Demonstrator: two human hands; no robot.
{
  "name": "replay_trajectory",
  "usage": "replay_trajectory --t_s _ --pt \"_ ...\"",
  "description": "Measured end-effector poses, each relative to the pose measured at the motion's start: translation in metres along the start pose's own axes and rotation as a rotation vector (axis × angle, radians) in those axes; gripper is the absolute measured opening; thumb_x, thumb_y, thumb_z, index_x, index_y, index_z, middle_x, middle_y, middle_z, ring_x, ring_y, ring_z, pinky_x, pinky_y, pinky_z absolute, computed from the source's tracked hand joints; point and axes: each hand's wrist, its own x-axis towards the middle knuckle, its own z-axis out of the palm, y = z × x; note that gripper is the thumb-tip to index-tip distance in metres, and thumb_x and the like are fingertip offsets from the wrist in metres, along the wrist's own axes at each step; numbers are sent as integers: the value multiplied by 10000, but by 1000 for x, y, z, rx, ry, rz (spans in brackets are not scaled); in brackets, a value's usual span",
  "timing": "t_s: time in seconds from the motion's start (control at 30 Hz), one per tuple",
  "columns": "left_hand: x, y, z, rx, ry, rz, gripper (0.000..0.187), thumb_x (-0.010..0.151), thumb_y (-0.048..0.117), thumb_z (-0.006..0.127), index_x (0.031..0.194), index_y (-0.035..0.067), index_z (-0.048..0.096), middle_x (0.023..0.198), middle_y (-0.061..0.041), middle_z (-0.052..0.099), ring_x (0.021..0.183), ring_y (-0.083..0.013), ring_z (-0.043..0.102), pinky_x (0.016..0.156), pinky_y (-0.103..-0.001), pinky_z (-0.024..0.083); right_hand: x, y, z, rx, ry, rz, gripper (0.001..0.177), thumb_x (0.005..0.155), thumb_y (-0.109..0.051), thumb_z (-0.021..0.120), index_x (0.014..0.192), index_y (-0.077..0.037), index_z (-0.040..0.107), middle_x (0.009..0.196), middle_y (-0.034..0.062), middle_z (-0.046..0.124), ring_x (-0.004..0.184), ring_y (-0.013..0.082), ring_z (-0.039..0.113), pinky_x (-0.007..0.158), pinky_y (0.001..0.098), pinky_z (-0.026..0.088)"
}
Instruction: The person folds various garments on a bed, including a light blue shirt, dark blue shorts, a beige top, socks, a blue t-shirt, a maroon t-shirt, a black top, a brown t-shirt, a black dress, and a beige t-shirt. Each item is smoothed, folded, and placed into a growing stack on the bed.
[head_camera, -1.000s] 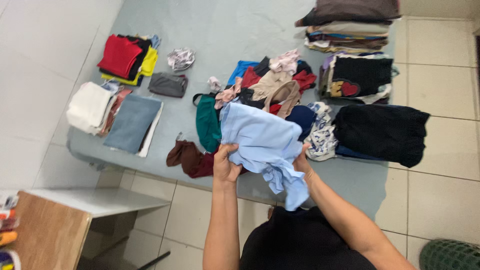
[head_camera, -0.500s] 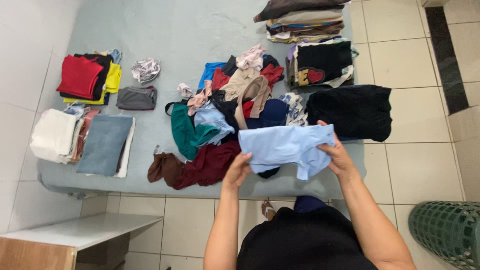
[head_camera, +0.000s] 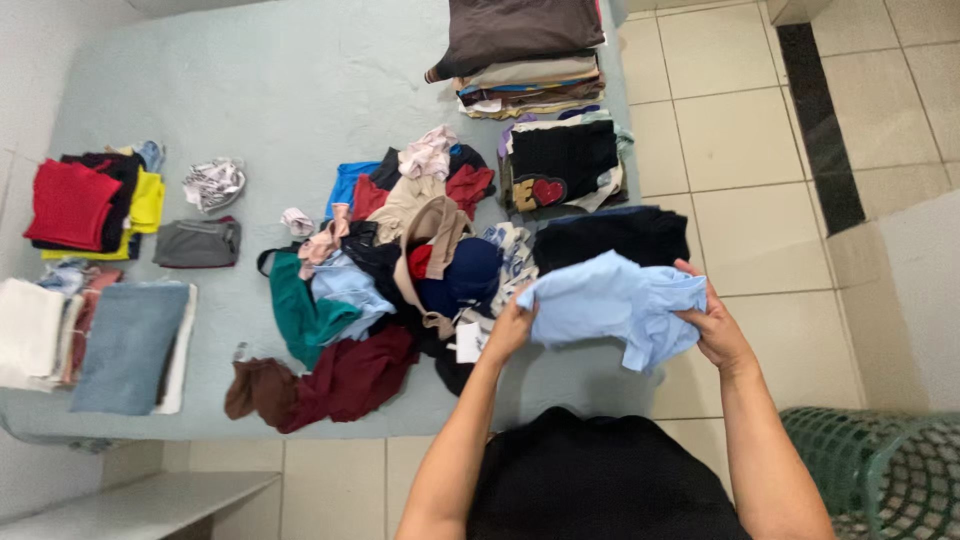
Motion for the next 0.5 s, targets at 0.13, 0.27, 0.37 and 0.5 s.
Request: replay_trajectory --t_s 0.13,0.27,0.37,0.5 --pt "57 38 19 215 112 -249 465 1000 210 621 1437 67 548 1180 -173 715 1095 -295 682 957 -387 505 47 -4 -38 -136 83 -56 850 859 50 654 1617 -132 314 1453 54 546 1313 153 549 1088 321 449" --pt "70 22 41 558 231 -420 637 864 253 769 1411 83 491 1138 -183 687 1027 -375 664 881 -462 511 95 29 -51 -518 286 -5 927 812 -15 738 1613 -134 287 1372 149 567 1169 223 601 968 348 507" --pt "60 -11 61 548 320 -502 640 807 313 818 1333 92 528 1098 -135 690 973 -337 684 839 -450 523 105 41 -58 -757 395 21 964 778 -111 822 1598 -124 315 1285 193 627 1093 261 639 916 372 530" --pt "55 -45 70 600 438 -542 636 731 344 892 1219 82 580 976 -111 718 934 -325 674 792 -452 511 109 50 -59 -865 401 -87 953 749 -154 856 1576 -103 386 1275 196 653 1119 271 655 943 390 530"
